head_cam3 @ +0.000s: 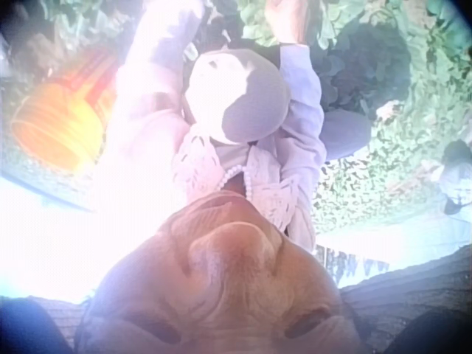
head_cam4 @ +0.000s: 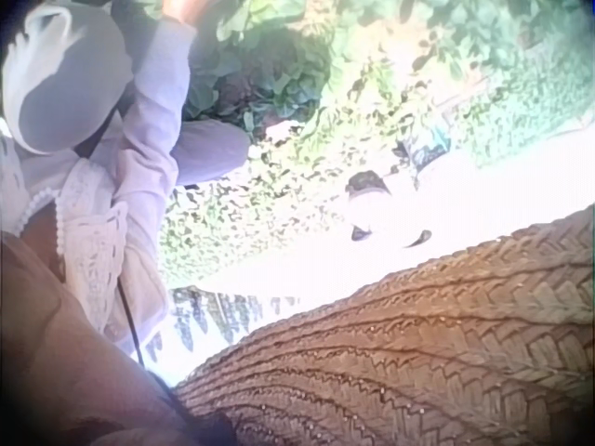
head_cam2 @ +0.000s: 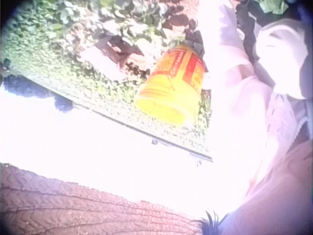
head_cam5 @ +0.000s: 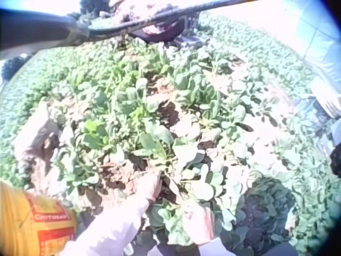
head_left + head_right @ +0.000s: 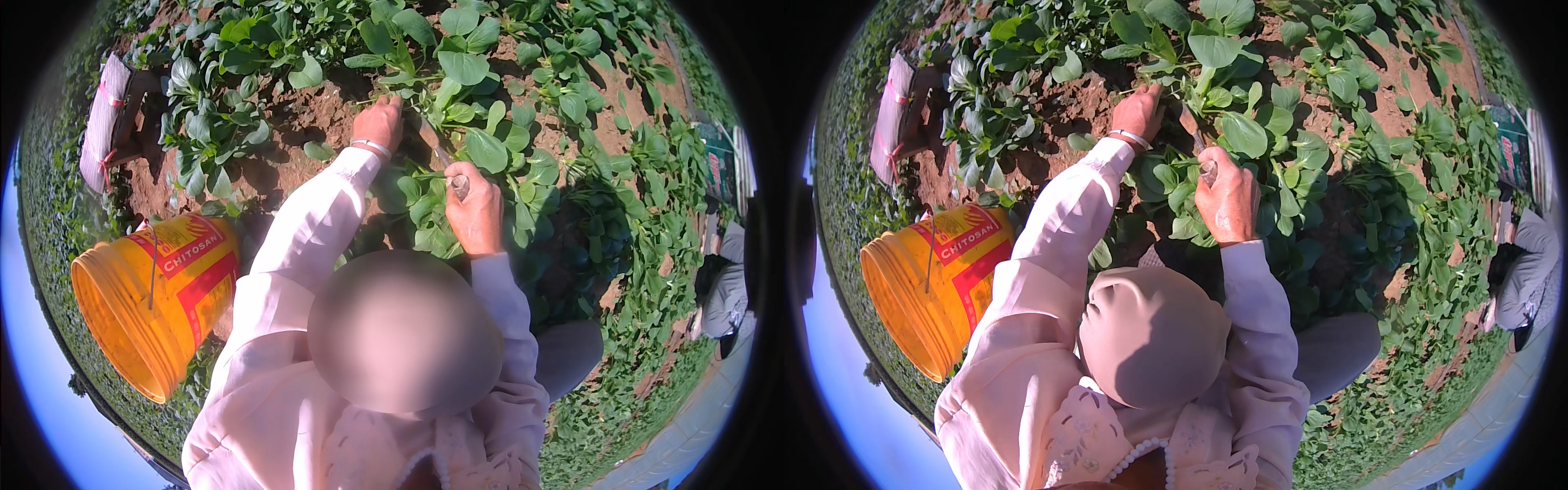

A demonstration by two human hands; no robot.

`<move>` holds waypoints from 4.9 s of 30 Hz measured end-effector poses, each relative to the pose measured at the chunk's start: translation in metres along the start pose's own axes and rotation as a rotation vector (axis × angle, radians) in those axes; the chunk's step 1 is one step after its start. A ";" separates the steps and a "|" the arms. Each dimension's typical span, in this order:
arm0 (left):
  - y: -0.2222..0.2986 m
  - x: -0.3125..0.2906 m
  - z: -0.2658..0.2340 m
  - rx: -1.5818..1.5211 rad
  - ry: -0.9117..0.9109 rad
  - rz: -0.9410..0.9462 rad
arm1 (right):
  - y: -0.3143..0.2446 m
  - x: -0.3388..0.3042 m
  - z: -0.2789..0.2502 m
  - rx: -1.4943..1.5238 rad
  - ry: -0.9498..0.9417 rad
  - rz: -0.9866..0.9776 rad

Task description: The person harvests green leafy vegetables by cutting the stems with a knife and placing the collected greens into an orange bucket.

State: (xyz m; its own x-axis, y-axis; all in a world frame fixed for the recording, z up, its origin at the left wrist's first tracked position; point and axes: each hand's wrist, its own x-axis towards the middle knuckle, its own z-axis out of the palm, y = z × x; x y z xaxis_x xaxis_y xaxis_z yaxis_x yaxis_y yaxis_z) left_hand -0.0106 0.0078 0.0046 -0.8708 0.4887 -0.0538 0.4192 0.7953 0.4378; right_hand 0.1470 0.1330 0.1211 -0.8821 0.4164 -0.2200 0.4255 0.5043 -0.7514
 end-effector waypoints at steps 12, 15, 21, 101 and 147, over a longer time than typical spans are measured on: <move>-0.062 -0.009 -0.011 -1.013 0.118 -0.489 | 0.003 0.030 0.032 0.270 0.131 0.098; -0.035 -0.023 -0.036 -0.922 0.290 -0.421 | 0.017 0.035 0.029 0.388 0.192 0.152; -0.030 -0.001 -0.018 -0.243 0.244 0.027 | 0.010 0.032 0.028 0.248 0.137 0.107; -0.054 -0.049 -0.008 -0.415 0.096 -0.175 | 0.016 -0.032 0.004 0.253 -0.097 0.072; -0.093 0.121 0.002 -1.209 0.020 -0.697 | -0.033 0.147 0.074 0.921 0.035 0.499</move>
State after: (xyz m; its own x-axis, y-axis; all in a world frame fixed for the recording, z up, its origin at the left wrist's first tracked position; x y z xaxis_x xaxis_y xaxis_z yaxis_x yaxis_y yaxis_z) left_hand -0.1542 -0.0068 -0.0442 -0.8138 0.1118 -0.5703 -0.5667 0.0655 0.8213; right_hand -0.0114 0.1216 0.0675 -0.6363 0.4480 -0.6280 0.4082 -0.4952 -0.7669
